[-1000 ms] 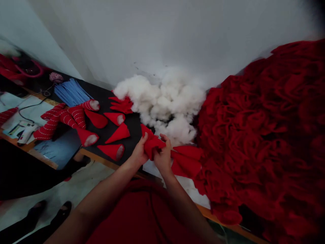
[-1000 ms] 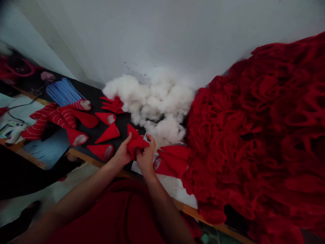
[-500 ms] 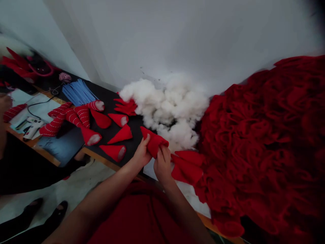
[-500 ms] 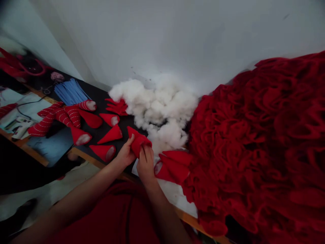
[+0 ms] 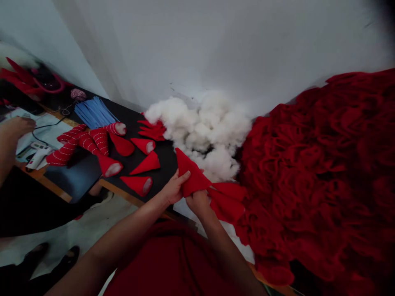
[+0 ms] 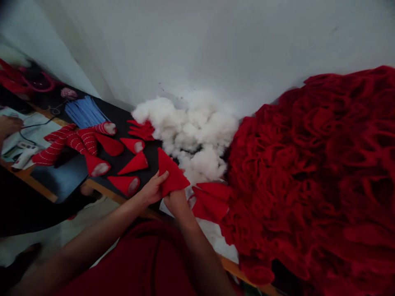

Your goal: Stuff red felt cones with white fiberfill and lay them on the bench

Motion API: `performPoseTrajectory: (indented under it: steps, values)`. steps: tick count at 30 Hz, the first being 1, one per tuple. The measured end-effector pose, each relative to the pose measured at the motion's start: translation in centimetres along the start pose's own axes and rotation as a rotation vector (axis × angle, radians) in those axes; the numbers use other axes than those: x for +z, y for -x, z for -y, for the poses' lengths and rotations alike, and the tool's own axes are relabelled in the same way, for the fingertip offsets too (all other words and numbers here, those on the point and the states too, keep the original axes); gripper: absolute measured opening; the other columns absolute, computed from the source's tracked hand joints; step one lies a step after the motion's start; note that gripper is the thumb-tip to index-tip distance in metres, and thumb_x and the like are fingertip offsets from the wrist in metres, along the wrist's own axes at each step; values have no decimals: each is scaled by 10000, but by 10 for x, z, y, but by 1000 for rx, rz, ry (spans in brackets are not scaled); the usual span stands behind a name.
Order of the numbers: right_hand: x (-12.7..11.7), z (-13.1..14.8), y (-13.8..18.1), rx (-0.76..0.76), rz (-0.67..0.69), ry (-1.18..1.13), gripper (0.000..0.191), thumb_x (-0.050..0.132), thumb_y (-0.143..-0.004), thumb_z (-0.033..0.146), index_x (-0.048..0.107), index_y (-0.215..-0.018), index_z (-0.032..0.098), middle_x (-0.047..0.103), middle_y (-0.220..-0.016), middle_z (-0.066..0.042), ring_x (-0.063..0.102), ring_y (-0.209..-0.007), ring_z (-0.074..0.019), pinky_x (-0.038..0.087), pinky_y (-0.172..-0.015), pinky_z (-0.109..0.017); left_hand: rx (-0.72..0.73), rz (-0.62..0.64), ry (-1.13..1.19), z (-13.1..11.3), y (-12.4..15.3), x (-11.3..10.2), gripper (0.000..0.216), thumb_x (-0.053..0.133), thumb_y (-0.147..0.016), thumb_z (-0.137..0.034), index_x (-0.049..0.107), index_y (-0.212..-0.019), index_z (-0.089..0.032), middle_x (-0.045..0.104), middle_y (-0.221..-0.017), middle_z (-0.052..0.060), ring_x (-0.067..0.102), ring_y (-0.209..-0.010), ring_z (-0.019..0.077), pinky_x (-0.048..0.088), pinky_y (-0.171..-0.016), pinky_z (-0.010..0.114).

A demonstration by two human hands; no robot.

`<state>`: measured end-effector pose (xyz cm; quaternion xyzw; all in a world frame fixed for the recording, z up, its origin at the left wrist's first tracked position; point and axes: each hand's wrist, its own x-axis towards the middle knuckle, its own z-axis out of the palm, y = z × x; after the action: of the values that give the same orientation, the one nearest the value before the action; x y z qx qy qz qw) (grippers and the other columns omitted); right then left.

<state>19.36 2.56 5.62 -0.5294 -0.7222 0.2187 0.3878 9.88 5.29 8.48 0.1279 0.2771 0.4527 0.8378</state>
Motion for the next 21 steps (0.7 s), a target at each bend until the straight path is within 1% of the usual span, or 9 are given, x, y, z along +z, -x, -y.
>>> performPoseTrajectory:
  steps: [3,7,8,10,13,15,17,19,21]
  values:
    - [-2,1,2,14,-57,-144,575,446,-726,109,395,-1293,191,470,-1309,-67,402,-1237,-226,380,-1014,-414,-37,7,-56,-5,1,-3,439,689,-664,-240,516,-1063,-186,667,-936,66,608,-929,202,393,-923,384]
    - [-7,-1,5,63,-122,-236,559,452,-714,81,448,-1257,214,502,-1281,-50,429,-1217,-225,369,-1012,-442,-7,28,-200,-22,0,-6,469,767,-524,-114,586,-954,-151,666,-918,56,614,-833,181,438,-823,309]
    - [-8,-2,5,64,-123,-258,552,449,-705,71,471,-1236,217,517,-1265,-48,440,-1207,-225,368,-1010,-442,5,37,-198,-26,-1,-6,466,780,-501,-126,595,-929,-140,666,-910,64,614,-823,187,445,-803,304]
    - [-7,-2,6,63,-107,-312,520,443,-681,57,536,-1166,218,573,-1197,-48,485,-1162,-228,382,-993,-436,29,17,-130,-32,-3,-4,435,786,-513,-225,602,-895,-128,669,-864,78,619,-820,211,453,-787,322]
    - [-2,2,9,128,-119,-369,397,456,-683,86,602,-1032,208,654,-1021,-55,584,-1001,-227,448,-906,-413,60,-109,-8,-31,-8,0,375,746,-574,-336,595,-852,-135,663,-746,64,631,-798,225,466,-783,356]
    - [2,8,10,222,-208,-360,351,455,-722,126,577,-1044,198,645,-1001,-65,593,-948,-215,464,-867,-397,59,-220,47,-27,-11,2,334,727,-599,-341,588,-827,-141,651,-687,44,637,-766,213,477,-773,348]
    - [4,17,11,287,-279,-343,360,443,-751,157,532,-1099,188,620,-1034,-78,577,-958,-209,459,-868,-392,74,-314,86,-22,-14,3,295,709,-624,-336,580,-809,-145,639,-652,28,640,-728,194,489,-759,327]
    - [7,23,10,283,-233,-338,362,427,-756,165,529,-1103,187,623,-999,-77,578,-941,-209,461,-864,-388,83,-341,101,-19,-14,4,275,689,-650,-337,575,-815,-148,633,-641,20,641,-699,182,498,-745,317]
    - [8,23,10,223,-111,-314,358,402,-747,149,556,-1067,199,639,-933,-69,589,-904,-212,472,-848,-387,72,-303,90,-19,-13,7,281,669,-671,-350,572,-842,-150,637,-659,23,645,-690,185,504,-734,327]
